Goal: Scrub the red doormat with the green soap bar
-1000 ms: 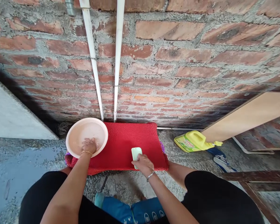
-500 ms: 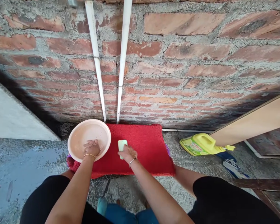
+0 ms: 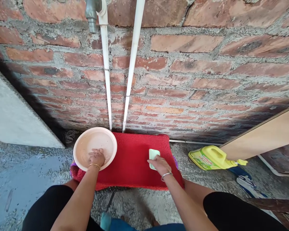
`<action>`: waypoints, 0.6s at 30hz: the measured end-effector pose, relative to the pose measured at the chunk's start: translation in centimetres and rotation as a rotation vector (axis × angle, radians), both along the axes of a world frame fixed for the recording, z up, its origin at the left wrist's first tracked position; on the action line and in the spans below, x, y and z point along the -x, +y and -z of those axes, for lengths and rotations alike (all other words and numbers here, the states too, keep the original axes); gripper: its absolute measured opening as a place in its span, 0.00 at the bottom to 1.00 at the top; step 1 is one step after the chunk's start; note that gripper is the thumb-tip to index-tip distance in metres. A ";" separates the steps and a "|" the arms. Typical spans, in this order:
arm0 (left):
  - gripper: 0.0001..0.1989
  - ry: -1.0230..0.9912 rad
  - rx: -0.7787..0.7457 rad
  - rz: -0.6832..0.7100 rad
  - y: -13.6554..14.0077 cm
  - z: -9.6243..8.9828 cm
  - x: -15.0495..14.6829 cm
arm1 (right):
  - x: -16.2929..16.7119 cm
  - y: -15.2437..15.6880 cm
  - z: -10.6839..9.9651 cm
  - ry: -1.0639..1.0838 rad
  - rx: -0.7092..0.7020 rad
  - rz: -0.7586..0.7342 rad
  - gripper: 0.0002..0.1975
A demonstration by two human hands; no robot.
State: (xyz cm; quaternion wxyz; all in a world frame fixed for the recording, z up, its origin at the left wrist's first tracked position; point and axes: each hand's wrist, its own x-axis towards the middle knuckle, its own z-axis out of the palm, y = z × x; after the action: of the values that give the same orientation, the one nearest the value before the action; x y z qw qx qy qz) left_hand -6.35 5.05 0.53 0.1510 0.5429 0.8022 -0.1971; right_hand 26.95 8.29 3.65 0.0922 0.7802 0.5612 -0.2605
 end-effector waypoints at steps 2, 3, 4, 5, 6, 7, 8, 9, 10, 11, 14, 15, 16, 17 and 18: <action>0.28 0.037 0.019 0.011 -0.1 0.2 0.1 | 5.4 0.6 -0.6 0.052 0.017 -0.088 0.20; 0.28 0.061 0.020 0.024 -0.2 0.3 0.2 | 8.2 0.9 -0.9 0.067 0.012 -0.130 0.20; 0.28 0.081 0.008 0.040 -0.3 0.5 0.2 | 10.8 1.1 -1.1 0.088 0.024 -0.167 0.21; 0.28 0.098 -0.009 0.053 -0.4 0.6 0.3 | 13.1 1.2 -1.2 0.105 0.030 -0.194 0.21; 0.28 0.111 -0.027 0.065 -0.4 0.7 0.3 | 15.0 1.3 -1.2 0.119 0.034 -0.220 0.21; 0.28 0.120 -0.034 0.073 -0.5 0.8 0.3 | 16.5 1.3 -1.1 0.128 0.040 -0.245 0.21; 0.28 0.127 -0.029 0.079 -0.5 0.8 0.3 | 17.5 1.4 -1.0 0.131 0.044 -0.268 0.22; 0.28 0.130 -0.017 0.085 -0.4 0.8 0.3 | 18.0 1.4 -0.8 0.128 0.046 -0.289 0.22; 0.28 0.128 -0.002 0.088 -0.3 0.8 0.3 | 18.0 1.5 -0.6 0.121 0.047 -0.306 0.23; 0.27 0.123 0.012 0.087 -0.2 0.7 0.3 | 17.4 1.5 -0.4 0.109 0.047 -0.314 0.23; 0.28 0.101 0.034 0.073 0.1 0.7 0.4 | 13.3 1.9 -0.1 0.054 0.048 -0.266 0.24; 0.28 0.097 0.036 0.073 0.2 0.8 0.4 | 11.2 2.0 -0.1 0.030 0.050 -0.224 0.24; 0.28 0.097 0.033 0.070 0.2 0.9 0.4 | 8.8 2.2 -0.1 0.007 0.050 -0.175 0.24; 0.28 0.090 0.013 0.070 0.2 1.1 0.5 | 6.3 2.3 -0.2 -0.016 0.050 -0.121 0.24; 0.28 0.077 -0.021 0.075 0.2 1.4 0.6 | 3.6 2.3 -0.4 -0.037 0.052 -0.066 0.24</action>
State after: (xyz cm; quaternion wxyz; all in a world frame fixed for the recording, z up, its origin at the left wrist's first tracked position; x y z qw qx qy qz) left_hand -6.96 5.23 -0.87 0.1070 0.5664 0.7884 -0.2149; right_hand 23.34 10.59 4.01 0.1312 0.7635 0.5777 -0.2571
